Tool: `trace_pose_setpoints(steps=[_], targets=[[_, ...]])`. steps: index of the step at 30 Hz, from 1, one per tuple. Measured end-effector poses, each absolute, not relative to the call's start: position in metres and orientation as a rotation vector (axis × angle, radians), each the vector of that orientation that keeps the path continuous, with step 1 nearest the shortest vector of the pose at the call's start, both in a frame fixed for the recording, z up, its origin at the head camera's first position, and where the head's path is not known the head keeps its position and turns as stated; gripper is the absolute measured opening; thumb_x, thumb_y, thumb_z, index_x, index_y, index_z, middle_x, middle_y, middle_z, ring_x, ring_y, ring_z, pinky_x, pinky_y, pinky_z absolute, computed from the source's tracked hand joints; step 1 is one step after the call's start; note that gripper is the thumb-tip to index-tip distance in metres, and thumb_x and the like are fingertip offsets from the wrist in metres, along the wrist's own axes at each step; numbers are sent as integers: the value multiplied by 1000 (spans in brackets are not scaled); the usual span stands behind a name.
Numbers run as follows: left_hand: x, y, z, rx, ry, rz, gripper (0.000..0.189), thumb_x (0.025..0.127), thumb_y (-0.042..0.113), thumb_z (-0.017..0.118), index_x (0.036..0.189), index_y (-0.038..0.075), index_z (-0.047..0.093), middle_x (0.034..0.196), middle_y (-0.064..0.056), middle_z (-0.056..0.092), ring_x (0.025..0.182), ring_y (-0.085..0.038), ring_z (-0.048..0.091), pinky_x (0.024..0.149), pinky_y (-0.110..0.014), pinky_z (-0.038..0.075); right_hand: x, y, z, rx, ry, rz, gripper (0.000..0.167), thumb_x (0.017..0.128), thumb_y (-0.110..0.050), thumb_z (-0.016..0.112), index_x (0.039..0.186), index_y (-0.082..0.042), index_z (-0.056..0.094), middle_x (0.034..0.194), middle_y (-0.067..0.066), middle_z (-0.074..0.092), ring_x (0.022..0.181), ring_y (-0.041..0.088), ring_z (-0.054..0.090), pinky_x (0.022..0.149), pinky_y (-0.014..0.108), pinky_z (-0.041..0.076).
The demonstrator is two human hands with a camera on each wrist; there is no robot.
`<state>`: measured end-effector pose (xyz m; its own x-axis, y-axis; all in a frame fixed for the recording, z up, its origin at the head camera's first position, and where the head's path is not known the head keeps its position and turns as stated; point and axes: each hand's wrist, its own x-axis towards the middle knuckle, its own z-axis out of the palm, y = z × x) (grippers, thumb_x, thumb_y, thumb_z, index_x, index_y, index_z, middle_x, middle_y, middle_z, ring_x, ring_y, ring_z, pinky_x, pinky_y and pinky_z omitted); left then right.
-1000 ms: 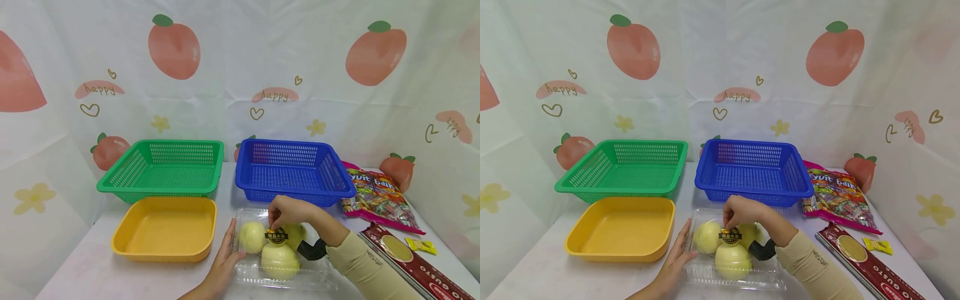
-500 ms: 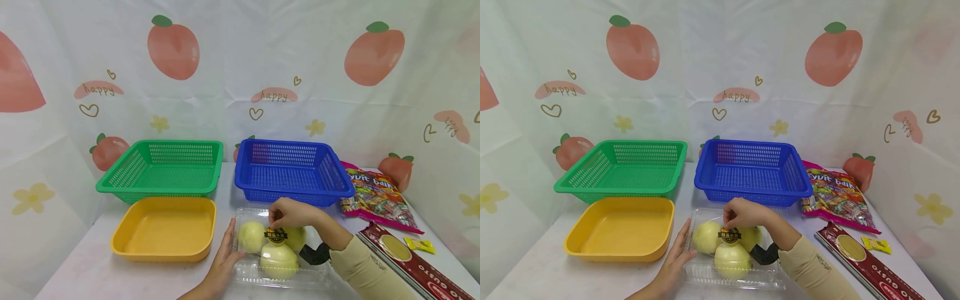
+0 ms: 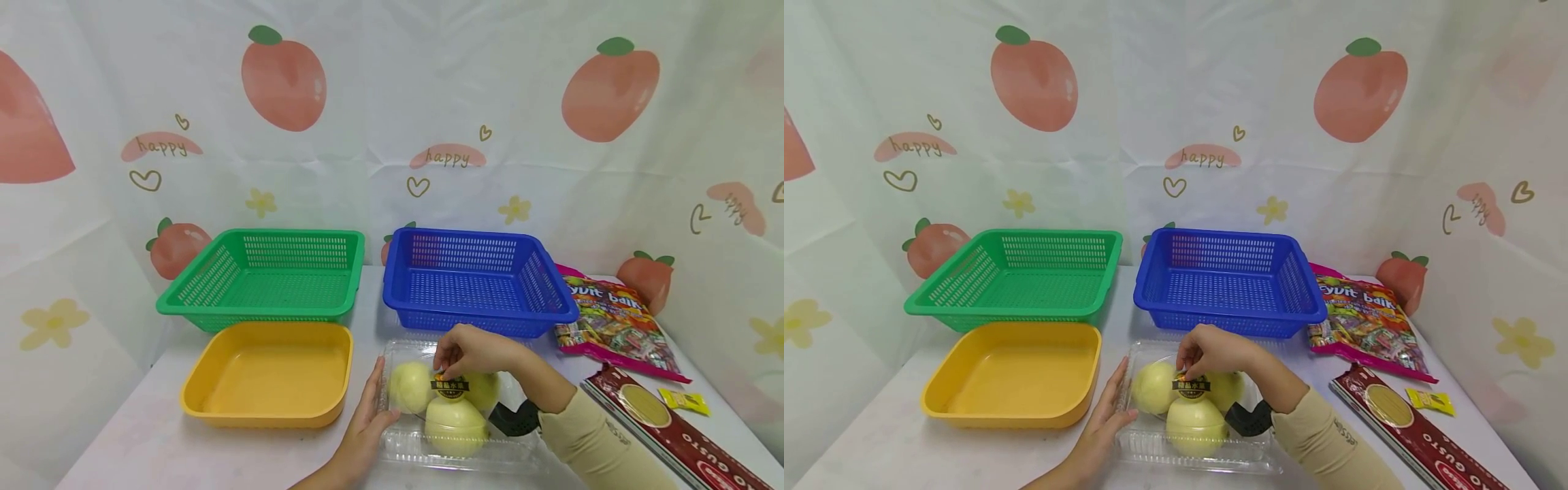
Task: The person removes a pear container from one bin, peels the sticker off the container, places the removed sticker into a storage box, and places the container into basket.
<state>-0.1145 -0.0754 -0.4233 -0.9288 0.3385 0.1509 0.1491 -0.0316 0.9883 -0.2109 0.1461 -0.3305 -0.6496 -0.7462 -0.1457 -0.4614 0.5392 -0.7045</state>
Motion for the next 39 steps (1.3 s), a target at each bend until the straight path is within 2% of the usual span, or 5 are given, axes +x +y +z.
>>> trace_pose_setpoints(steps=[5, 12, 21, 34, 39], targets=[[-115, -76, -424, 537, 2079, 2102, 72, 94, 4, 41, 151, 15, -2, 158, -9, -11, 144, -32, -10, 99, 4, 7, -211, 148, -333, -985, 2319, -932, 4, 79, -3, 69, 82, -1, 71, 79, 5, 71, 67, 1, 59, 63, 17, 53], [-115, -76, -424, 540, 2078, 2102, 73, 93, 6, 42, 151, 15, -1, 158, -8, -11, 144, -30, -11, 100, 4, 6, -213, 151, -338, -1029, 2293, -969, 4, 81, -5, 69, 79, -1, 68, 79, 5, 70, 66, 0, 57, 62, 17, 52], [-115, -76, -423, 538, 2090, 2101, 73, 93, 7, 43, 151, 16, 0, 158, -9, -10, 144, -27, -10, 100, 4, 6, -215, 156, -340, -1064, 2260, -1021, 7, 83, -9, 67, 81, -3, 66, 81, 6, 68, 70, 1, 58, 68, 20, 53], [-116, -76, -424, 548, 2085, 2096, 73, 93, 7, 43, 151, 15, -1, 158, -9, -11, 144, -26, -11, 101, 3, 6, -216, 162, -347, -1098, 2133, -1180, 11, 85, -7, 65, 84, 4, 64, 84, 19, 66, 72, 2, 56, 70, 21, 51], [-117, -76, -424, 558, 2083, 2097, 74, 93, 7, 43, 151, 15, -2, 158, -9, -11, 143, -24, -11, 101, 3, 6, -217, 163, -350, -1087, 2101, -1216, 14, 86, -9, 64, 84, 5, 64, 83, 16, 65, 73, 3, 55, 70, 20, 50]])
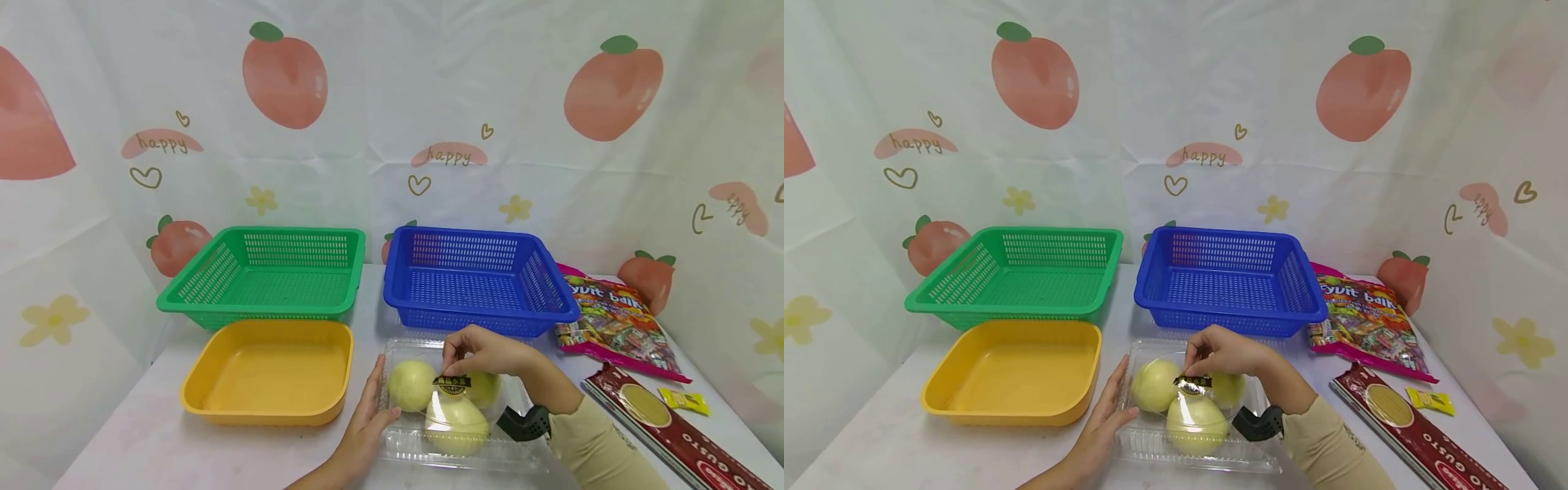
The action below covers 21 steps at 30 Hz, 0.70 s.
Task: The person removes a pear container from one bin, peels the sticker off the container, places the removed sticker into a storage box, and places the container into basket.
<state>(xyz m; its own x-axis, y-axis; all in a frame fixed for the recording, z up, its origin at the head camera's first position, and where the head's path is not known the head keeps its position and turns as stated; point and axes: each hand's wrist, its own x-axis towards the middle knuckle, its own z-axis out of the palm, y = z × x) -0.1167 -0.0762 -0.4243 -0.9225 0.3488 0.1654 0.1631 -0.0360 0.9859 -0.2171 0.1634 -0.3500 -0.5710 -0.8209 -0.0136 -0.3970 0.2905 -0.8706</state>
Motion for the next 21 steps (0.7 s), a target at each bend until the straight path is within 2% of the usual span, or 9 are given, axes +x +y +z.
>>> trace_pose_setpoints(steps=[8, 11, 13, 18, 21], targets=[[-116, -76, -424, 557, 2081, 2093, 73, 93, 7, 43, 151, 14, -2, 158, -9, -12, 142, -22, -12, 101, 3, 5, -218, 165, -354, -1089, 2062, -1244, 15, 87, -8, 62, 85, 6, 62, 82, 0, 60, 73, 5, 51, 67, 19, 46], [-116, -76, -424, 557, 2081, 2097, 74, 93, 7, 43, 151, 14, -2, 158, -9, -11, 142, -21, -11, 102, 3, 5, -219, 166, -354, -1096, 2051, -1248, 15, 88, -8, 61, 85, 7, 61, 83, -1, 58, 74, 5, 50, 67, 19, 45], [-116, -76, -424, 558, 2081, 2099, 73, 93, 6, 43, 151, 14, -2, 158, -9, -11, 142, -18, -10, 102, 3, 5, -219, 166, -354, -1104, 2049, -1250, 15, 88, -8, 60, 86, 7, 61, 85, 4, 59, 77, 6, 51, 68, 20, 45], [-116, -76, -424, 568, 2085, 2096, 73, 93, 6, 43, 151, 13, -2, 158, -9, -11, 139, 0, -7, 102, 3, 5, -217, 166, -353, -1100, 2057, -1247, 15, 89, -9, 59, 86, 6, 61, 91, 22, 62, 81, 6, 54, 70, 21, 46], [-117, -76, -425, 571, 2083, 2097, 73, 94, 6, 43, 151, 13, -2, 158, -9, -11, 137, 6, -6, 102, 3, 4, -217, 166, -352, -1087, 2054, -1243, 15, 89, -9, 59, 86, 6, 61, 89, 24, 62, 76, 5, 54, 68, 20, 47]])
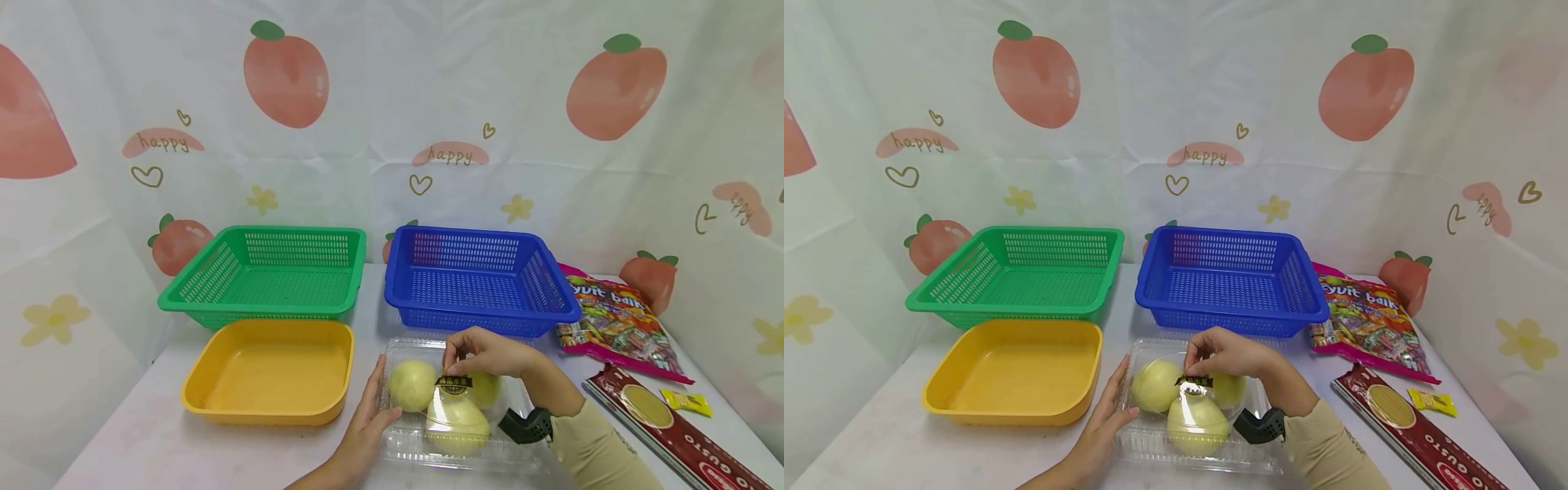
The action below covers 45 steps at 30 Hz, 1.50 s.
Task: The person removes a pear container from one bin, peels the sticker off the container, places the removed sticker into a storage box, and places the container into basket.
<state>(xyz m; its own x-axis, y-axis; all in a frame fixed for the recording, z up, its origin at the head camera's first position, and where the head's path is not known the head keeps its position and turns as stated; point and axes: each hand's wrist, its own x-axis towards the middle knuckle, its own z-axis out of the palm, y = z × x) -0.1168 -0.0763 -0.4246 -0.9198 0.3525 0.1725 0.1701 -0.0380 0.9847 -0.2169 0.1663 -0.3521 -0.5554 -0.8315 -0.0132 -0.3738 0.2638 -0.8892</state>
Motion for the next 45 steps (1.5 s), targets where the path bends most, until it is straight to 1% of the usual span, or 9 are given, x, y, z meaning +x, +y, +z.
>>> trace_pose_setpoints(steps=[7, 11, 15, 19, 21, 27, 35, 41, 45], targets=[[-117, -76, -425, 573, 2076, 2098, 74, 93, 6, 43, 151, 13, -3, 158, -8, -11, 139, 2, -8, 102, 3, 4, -217, 167, -352, -1074, 2031, -1255, 16, 90, -8, 58, 87, 8, 60, 86, 23, 62, 75, 5, 53, 67, 20, 48], [-117, -76, -425, 571, 2082, 2095, 73, 94, 7, 43, 151, 13, -3, 158, -8, -11, 140, -2, -9, 102, 3, 4, -218, 167, -352, -1066, 2002, -1283, 17, 90, -7, 58, 88, 10, 59, 86, 15, 63, 76, 6, 53, 68, 20, 48], [-118, -76, -425, 570, 2089, 2090, 73, 94, 7, 44, 151, 14, -2, 158, -8, -11, 138, 4, -8, 102, 4, 4, -218, 169, -354, -1071, 1975, -1310, 16, 90, -6, 57, 87, 10, 58, 86, 7, 64, 78, 6, 54, 70, 20, 49], [-119, -76, -426, 574, 2096, 2090, 73, 94, 7, 44, 151, 13, -2, 158, -9, -10, 135, 11, -5, 102, 3, 4, -219, 171, -355, -1074, 1957, -1338, 10, 90, -6, 57, 86, 3, 60, 85, 6, 64, 78, 6, 54, 70, 20, 48], [-119, -76, -425, 573, 2096, 2090, 73, 94, 8, 44, 151, 13, -2, 158, -8, -9, 137, 7, -6, 102, 3, 4, -219, 172, -356, -1082, 1935, -1360, 8, 89, -5, 58, 85, 0, 62, 84, 5, 64, 78, 6, 54, 69, 20, 47], [-118, -76, -425, 566, 2093, 2087, 73, 94, 8, 44, 151, 15, -2, 158, -8, -9, 142, -15, -11, 102, 3, 4, -220, 173, -357, -1089, 1858, -1427, 10, 88, -2, 58, 84, -8, 65, 84, 5, 65, 78, 5, 57, 69, 19, 49], [-117, -77, -425, 570, 2094, 2088, 72, 95, 9, 44, 151, 14, -2, 158, -8, -10, 140, -4, -9, 102, 3, 5, -219, 175, -357, -1068, 1824, -1470, 10, 88, -2, 59, 84, -8, 65, 85, 0, 66, 80, 5, 59, 71, 21, 50], [-118, -76, -424, 570, 2099, 2087, 72, 94, 9, 44, 151, 13, -2, 158, -9, -8, 142, -17, -9, 102, 2, 5, -218, 176, -357, -1068, 1807, -1500, 12, 87, -2, 59, 84, -11, 66, 84, -2, 66, 79, 4, 59, 70, 19, 49], [-117, -76, -424, 576, 2097, 2086, 72, 95, 8, 43, 150, 12, -2, 158, -9, -9, 143, -21, -10, 102, 2, 5, -218, 176, -357, -1072, 1772, -1529, 11, 87, -1, 60, 83, -9, 67, 84, -3, 67, 78, 4, 60, 69, 19, 50]])
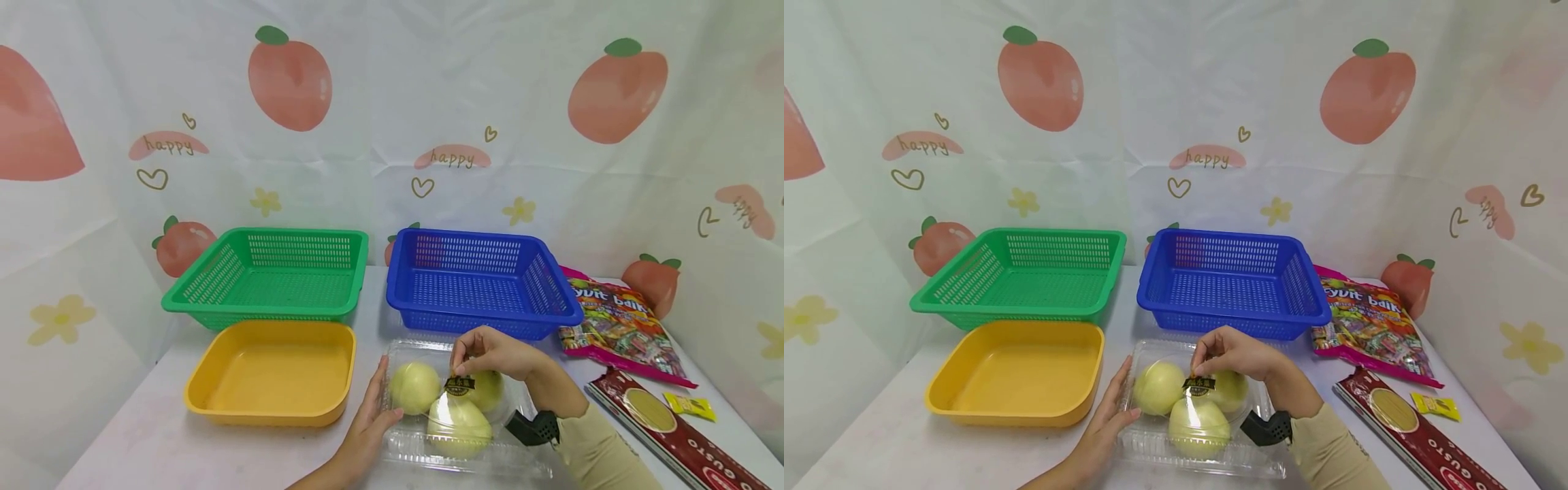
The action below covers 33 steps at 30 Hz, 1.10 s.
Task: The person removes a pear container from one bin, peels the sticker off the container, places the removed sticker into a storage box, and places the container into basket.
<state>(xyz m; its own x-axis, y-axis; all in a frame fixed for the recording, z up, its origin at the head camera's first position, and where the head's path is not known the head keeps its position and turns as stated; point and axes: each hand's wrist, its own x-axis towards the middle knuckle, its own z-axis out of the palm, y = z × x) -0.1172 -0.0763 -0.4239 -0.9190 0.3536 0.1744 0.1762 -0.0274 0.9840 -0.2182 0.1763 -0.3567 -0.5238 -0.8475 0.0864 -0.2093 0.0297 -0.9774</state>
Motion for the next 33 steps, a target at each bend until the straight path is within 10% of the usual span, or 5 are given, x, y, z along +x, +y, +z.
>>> trace_pose_setpoints(steps=[15, 29, 33], targets=[[-117, -77, -425, 568, 2090, 2078, 71, 95, 10, 43, 151, 13, -2, 158, -9, -10, 144, -25, -11, 101, 3, 6, -212, 171, -349, -1089, 2107, -1258, 14, 85, -8, 64, 89, 5, 65, 87, 22, 65, 80, 7, 58, 81, 27, 51], [-118, -77, -426, 567, 2099, 2069, 72, 95, 9, 43, 151, 13, -2, 158, -7, -9, 144, -27, -11, 101, 3, 5, -211, 164, -344, -1107, 2231, -1143, 31, 82, -3, 67, 112, 6, 65, 84, 12, 66, 75, 1, 57, 72, 25, 55], [-118, -77, -426, 563, 2102, 2072, 72, 94, 8, 43, 151, 14, -1, 158, -7, -8, 144, -25, -11, 101, 3, 5, -211, 164, -343, -1139, 2232, -1100, 17, 83, -5, 66, 97, 2, 72, 88, 11, 68, 82, 1, 57, 77, 24, 53]])
